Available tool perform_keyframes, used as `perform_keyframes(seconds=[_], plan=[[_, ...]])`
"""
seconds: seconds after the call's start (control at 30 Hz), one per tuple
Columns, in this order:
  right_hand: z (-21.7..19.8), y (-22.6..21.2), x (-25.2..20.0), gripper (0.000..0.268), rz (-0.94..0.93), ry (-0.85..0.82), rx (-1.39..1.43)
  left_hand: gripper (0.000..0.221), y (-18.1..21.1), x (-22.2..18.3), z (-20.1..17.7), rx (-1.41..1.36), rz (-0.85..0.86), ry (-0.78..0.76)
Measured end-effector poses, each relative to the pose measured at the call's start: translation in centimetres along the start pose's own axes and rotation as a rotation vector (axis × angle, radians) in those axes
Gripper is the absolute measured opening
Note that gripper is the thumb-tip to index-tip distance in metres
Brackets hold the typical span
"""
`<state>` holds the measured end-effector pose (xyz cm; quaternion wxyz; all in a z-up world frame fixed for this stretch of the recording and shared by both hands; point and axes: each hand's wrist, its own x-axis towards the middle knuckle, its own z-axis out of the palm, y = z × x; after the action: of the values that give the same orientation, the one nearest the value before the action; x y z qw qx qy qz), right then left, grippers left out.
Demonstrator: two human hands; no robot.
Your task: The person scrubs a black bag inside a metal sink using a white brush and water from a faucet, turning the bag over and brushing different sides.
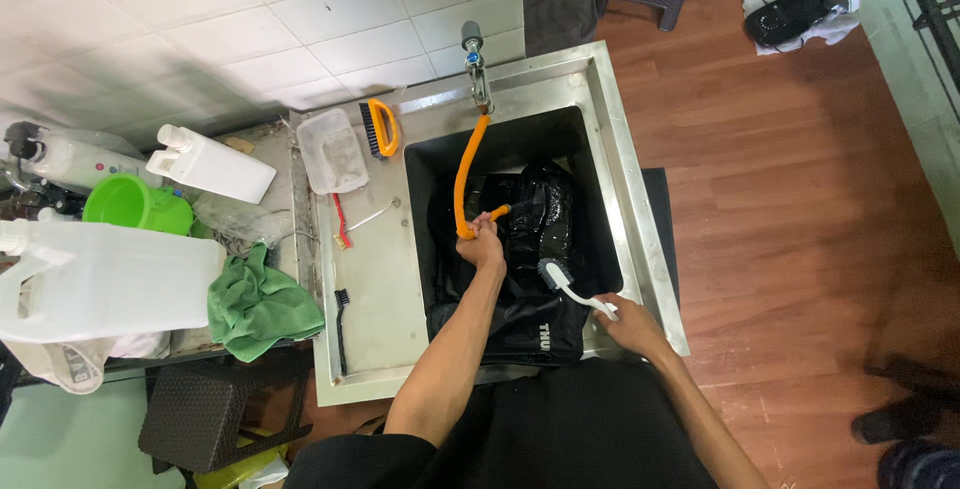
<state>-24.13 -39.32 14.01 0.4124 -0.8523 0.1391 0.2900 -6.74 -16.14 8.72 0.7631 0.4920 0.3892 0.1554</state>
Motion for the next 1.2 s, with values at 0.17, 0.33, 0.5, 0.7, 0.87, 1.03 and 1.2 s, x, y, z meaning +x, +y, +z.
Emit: perform_keyframes(seconds=[0.17, 0.33, 0.5, 0.7, 0.87, 1.03, 1.2], plan=[[-0.1, -0.5, -0.3, 0.044, -0.002, 0.015, -0.028, 0.046, 2.0, -1.0, 0.3, -0.011, -0.008, -0.010], [0.0, -0.6, -0.3, 0.043, 0.018, 0.018, -0.012, 0.049, -0.6, -0.7, -1.6, 0.137, -0.023, -0.007], [0.3, 0.0, 0.2, 0.044, 0.045, -0.003, -0.050, 0.045, -2.5, -1.7, -1.8, 0.042, -0.137, -0.030], [-0.5, -1.0, -0.9, 0.043, 0.043, 0.002, -0.007, 0.047, -1.0, -1.1, -1.2, 0.012, 0.011, -0.009], [0.1, 0.1, 0.0, 0.044, 0.050, 0.008, 0.004, 0.023, -1.8, 5.9, -5.0, 0.626, 0.238, 0.071], [1.5, 2.2, 2.4, 0.042, 0.050, -0.044, -0.085, 0.016, -0.2, 9.6, -8.9, 0.884, 0.141, -0.176], [3.2, 3.4, 3.5, 0.042, 0.031, 0.049, -0.045, 0.050, 3.4, 7.0, -9.6, 0.771, -0.167, -0.524]])
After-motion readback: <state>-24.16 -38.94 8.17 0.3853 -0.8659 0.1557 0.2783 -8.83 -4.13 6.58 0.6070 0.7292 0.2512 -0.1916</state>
